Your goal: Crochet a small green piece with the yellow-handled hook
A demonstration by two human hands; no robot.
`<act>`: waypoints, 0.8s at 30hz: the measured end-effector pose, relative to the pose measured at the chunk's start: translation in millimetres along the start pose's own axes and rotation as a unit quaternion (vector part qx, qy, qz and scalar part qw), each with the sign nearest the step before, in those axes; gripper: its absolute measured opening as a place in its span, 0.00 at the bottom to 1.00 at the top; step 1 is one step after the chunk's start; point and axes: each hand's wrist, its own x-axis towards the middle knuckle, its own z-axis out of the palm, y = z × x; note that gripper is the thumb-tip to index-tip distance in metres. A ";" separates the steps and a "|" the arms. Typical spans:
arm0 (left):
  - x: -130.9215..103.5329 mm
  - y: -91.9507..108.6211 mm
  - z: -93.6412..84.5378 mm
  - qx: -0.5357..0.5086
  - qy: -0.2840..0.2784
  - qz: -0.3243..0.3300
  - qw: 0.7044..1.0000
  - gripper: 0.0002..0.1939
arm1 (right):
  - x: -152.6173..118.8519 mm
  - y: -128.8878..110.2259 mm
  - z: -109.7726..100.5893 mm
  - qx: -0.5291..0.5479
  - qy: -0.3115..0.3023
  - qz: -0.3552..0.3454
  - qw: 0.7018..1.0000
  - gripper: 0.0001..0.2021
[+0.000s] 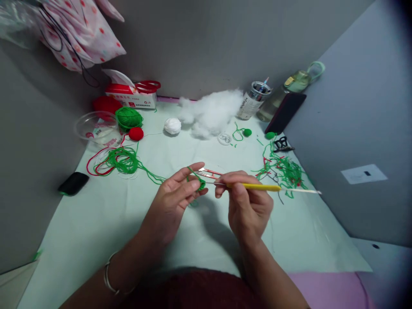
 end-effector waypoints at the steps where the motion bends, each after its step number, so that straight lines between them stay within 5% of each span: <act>1: -0.2 -0.4 -0.1 0.017 -0.009 0.012 1.000 0.18 | 2.3 -0.4 1.7 0.044 -0.002 0.029 0.999 0.11; 7: 0.6 -7.4 0.6 0.081 0.002 0.077 0.994 0.17 | 1.3 -1.6 6.8 -0.008 -0.024 0.006 1.000 0.11; 12: 3.1 -7.9 3.1 0.002 -0.014 -0.008 1.000 0.19 | -6.5 2.1 3.9 -0.182 -0.040 -0.136 0.973 0.21; 15: 5.6 -5.6 1.0 -0.030 -0.024 -0.042 0.998 0.16 | -1.0 1.7 -0.1 -0.098 -0.018 -0.062 0.993 0.15; 19: 6.4 -3.6 -1.9 0.001 -0.007 -0.003 1.000 0.15 | 7.7 1.6 -0.2 0.106 0.005 0.090 0.990 0.08; 24: 3.8 -5.9 -1.9 0.071 -0.025 0.047 0.996 0.16 | 5.1 2.7 6.2 0.055 -0.012 0.035 0.998 0.07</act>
